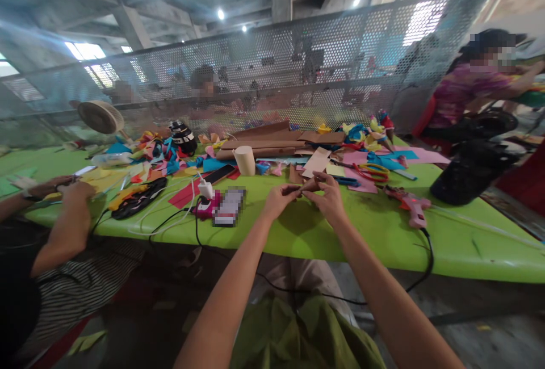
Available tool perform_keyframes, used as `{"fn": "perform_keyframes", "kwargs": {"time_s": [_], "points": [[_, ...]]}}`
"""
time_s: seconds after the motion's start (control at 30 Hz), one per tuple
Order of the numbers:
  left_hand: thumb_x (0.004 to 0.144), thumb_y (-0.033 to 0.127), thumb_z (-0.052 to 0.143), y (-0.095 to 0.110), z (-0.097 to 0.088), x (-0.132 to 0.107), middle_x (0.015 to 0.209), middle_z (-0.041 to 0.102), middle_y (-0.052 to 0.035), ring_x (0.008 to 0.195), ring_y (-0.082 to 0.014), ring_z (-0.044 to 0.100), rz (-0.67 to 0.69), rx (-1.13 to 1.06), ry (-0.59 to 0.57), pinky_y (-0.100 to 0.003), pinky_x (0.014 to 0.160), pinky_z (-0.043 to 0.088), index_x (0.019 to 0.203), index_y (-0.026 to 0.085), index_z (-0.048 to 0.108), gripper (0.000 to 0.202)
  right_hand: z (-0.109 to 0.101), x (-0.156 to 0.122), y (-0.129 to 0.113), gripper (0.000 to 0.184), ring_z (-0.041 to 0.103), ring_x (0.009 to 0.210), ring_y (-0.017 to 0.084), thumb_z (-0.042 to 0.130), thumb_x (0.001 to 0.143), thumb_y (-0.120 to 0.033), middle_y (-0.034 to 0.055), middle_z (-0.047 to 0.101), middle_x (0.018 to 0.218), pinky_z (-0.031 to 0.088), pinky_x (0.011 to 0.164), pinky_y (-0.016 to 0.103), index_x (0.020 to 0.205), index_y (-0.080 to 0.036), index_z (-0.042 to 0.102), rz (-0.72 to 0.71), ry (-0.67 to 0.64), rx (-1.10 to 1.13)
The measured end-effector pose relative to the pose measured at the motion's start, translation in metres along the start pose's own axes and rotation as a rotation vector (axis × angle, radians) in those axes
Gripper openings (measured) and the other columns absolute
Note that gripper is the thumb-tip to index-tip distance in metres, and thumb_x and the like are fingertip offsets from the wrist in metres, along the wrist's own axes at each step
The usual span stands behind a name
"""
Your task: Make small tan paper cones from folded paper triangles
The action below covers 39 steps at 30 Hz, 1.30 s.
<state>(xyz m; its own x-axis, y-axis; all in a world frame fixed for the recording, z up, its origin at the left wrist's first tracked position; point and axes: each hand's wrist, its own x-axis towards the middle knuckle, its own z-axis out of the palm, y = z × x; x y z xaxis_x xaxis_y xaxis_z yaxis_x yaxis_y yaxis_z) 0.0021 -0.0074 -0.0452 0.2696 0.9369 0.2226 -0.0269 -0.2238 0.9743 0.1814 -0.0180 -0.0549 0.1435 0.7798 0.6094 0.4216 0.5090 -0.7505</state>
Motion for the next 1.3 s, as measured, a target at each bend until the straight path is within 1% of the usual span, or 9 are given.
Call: {"fn": "perform_keyframes", "kwargs": {"time_s": [0.1, 0.2, 0.37, 0.47, 0.63, 0.77, 0.93, 1.07, 1.3], "points": [[0.078, 0.034, 0.079, 0.000, -0.001, 0.000, 0.088, 0.077, -0.0082, 0.074, -0.0153, 0.069, -0.007, 0.006, -0.001, -0.027, 0.073, 0.054, 0.101, 0.013, 0.077, 0.031, 0.000, 0.000, -0.002, 0.024, 0.060, 0.111, 0.032, 0.077, 0.073, -0.049, 0.0107, 0.067, 0.117, 0.045, 0.101, 0.053, 0.076, -0.025, 0.077, 0.014, 0.019, 0.007], [0.081, 0.032, 0.076, 0.001, -0.001, 0.000, 0.092, 0.078, -0.0098, 0.078, -0.0167, 0.070, -0.008, 0.022, 0.000, -0.028, 0.075, 0.055, 0.102, 0.012, 0.076, 0.028, 0.000, -0.001, -0.004, 0.025, 0.059, 0.112, 0.032, 0.076, 0.074, -0.050, 0.0108, 0.066, 0.119, 0.044, 0.101, 0.053, 0.074, -0.024, 0.076, 0.022, 0.045, 0.006], [0.079, 0.028, 0.079, 0.005, 0.001, -0.003, 0.101, 0.078, -0.0104, 0.092, -0.0210, 0.071, 0.019, 0.075, 0.018, -0.032, 0.086, 0.054, 0.104, 0.014, 0.076, 0.029, 0.001, 0.000, -0.006, 0.030, 0.059, 0.110, 0.033, 0.077, 0.072, -0.055, 0.0096, 0.068, 0.114, 0.044, 0.099, 0.053, 0.067, -0.025, 0.074, -0.001, 0.044, -0.001], [0.081, 0.028, 0.077, 0.008, 0.001, -0.004, 0.103, 0.078, -0.0103, 0.097, -0.0234, 0.071, 0.025, 0.103, 0.038, -0.034, 0.090, 0.054, 0.104, 0.015, 0.076, 0.026, 0.002, 0.000, -0.008, 0.031, 0.060, 0.106, 0.032, 0.075, 0.074, -0.057, 0.0089, 0.069, 0.107, 0.044, 0.098, 0.053, 0.070, -0.026, 0.076, -0.010, 0.031, -0.001], [0.084, 0.026, 0.073, 0.014, 0.000, -0.006, 0.098, 0.079, -0.0076, 0.095, -0.0229, 0.072, 0.009, 0.132, 0.069, -0.034, 0.091, 0.054, 0.102, 0.017, 0.077, 0.021, 0.002, 0.000, -0.009, 0.029, 0.058, 0.108, 0.031, 0.073, 0.076, -0.056, 0.0090, 0.069, 0.107, 0.043, 0.099, 0.052, 0.073, -0.027, 0.077, -0.005, 0.045, 0.002], [0.083, 0.023, 0.072, 0.015, 0.000, -0.006, 0.096, 0.079, -0.0071, 0.088, -0.0205, 0.072, -0.004, 0.138, 0.063, -0.032, 0.084, 0.055, 0.103, 0.016, 0.078, 0.022, 0.001, 0.001, -0.009, 0.030, 0.057, 0.109, 0.032, 0.073, 0.075, -0.056, 0.0098, 0.068, 0.108, 0.042, 0.098, 0.052, 0.070, -0.026, 0.076, 0.011, 0.065, 0.002], [0.082, 0.017, 0.072, 0.008, -0.001, -0.003, 0.095, 0.079, -0.0064, 0.080, -0.0164, 0.071, -0.020, 0.097, 0.060, -0.028, 0.077, 0.056, 0.107, 0.017, 0.077, 0.025, 0.001, 0.001, -0.010, 0.028, 0.057, 0.109, 0.032, 0.074, 0.074, -0.055, 0.0093, 0.069, 0.107, 0.042, 0.098, 0.050, 0.071, -0.027, 0.077, 0.034, 0.089, 0.017], [0.082, 0.017, 0.074, 0.001, -0.002, 0.002, 0.091, 0.080, -0.0065, 0.073, -0.0139, 0.071, -0.037, 0.025, 0.039, -0.025, 0.072, 0.057, 0.106, 0.016, 0.077, 0.025, 0.001, 0.001, -0.008, 0.029, 0.057, 0.111, 0.032, 0.074, 0.074, -0.055, 0.0093, 0.067, 0.109, 0.041, 0.100, 0.051, 0.071, -0.026, 0.076, 0.060, 0.124, 0.037], [0.081, 0.015, 0.075, -0.004, -0.001, 0.006, 0.096, 0.080, -0.0086, 0.081, -0.0164, 0.075, -0.069, -0.092, 0.023, -0.028, 0.078, 0.060, 0.103, 0.015, 0.078, 0.022, -0.001, 0.002, -0.007, 0.029, 0.057, 0.109, 0.032, 0.076, 0.071, -0.054, 0.0094, 0.067, 0.107, 0.041, 0.100, 0.051, 0.071, -0.025, 0.075, 0.098, 0.152, 0.071]]}}
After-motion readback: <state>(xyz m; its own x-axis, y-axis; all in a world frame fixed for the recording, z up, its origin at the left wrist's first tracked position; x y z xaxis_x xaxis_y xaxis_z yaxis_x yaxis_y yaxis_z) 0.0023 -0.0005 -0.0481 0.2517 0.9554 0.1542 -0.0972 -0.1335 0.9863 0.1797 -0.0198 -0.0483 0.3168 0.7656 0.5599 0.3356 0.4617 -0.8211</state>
